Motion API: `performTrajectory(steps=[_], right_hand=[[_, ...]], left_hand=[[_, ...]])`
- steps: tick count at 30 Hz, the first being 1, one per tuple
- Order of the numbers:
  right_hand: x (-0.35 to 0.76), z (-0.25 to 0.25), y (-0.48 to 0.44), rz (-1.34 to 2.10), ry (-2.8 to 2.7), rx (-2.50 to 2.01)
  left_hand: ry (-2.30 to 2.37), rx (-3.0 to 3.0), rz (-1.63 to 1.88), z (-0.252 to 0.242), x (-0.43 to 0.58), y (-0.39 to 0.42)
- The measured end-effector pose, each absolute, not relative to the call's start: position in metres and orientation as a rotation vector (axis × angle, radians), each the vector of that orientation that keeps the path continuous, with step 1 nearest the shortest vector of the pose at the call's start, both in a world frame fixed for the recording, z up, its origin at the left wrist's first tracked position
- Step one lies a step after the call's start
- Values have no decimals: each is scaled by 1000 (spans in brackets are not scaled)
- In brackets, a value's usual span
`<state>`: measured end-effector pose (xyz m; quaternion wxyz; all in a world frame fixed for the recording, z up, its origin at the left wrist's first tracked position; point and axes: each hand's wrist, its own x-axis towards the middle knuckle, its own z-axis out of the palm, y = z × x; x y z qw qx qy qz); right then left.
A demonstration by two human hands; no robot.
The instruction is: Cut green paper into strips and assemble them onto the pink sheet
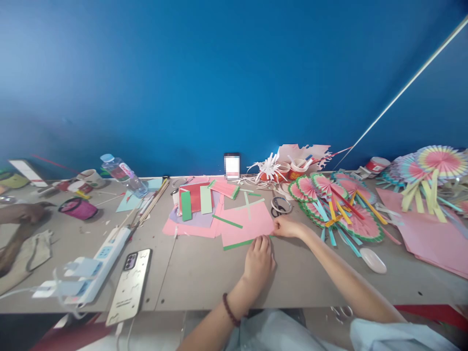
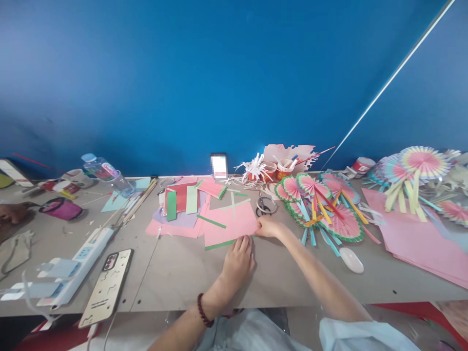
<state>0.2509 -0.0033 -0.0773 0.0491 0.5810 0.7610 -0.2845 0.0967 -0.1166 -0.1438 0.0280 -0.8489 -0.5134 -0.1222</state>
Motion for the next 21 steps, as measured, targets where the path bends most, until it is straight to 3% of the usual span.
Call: performTrajectory(steps=[7,12,21], right_hand=[[270,-77,-28,-631,2528,2080],[259,-103,-77,-362,2898,1941],[250,-124,-109,-168,2708,2022]], left_hand=[[-1550,-2602,-431,-149,96,-117],[-1578,-2585,-434,-145,99,-116],[-1520,-2506,-398,-147,99,-120]])
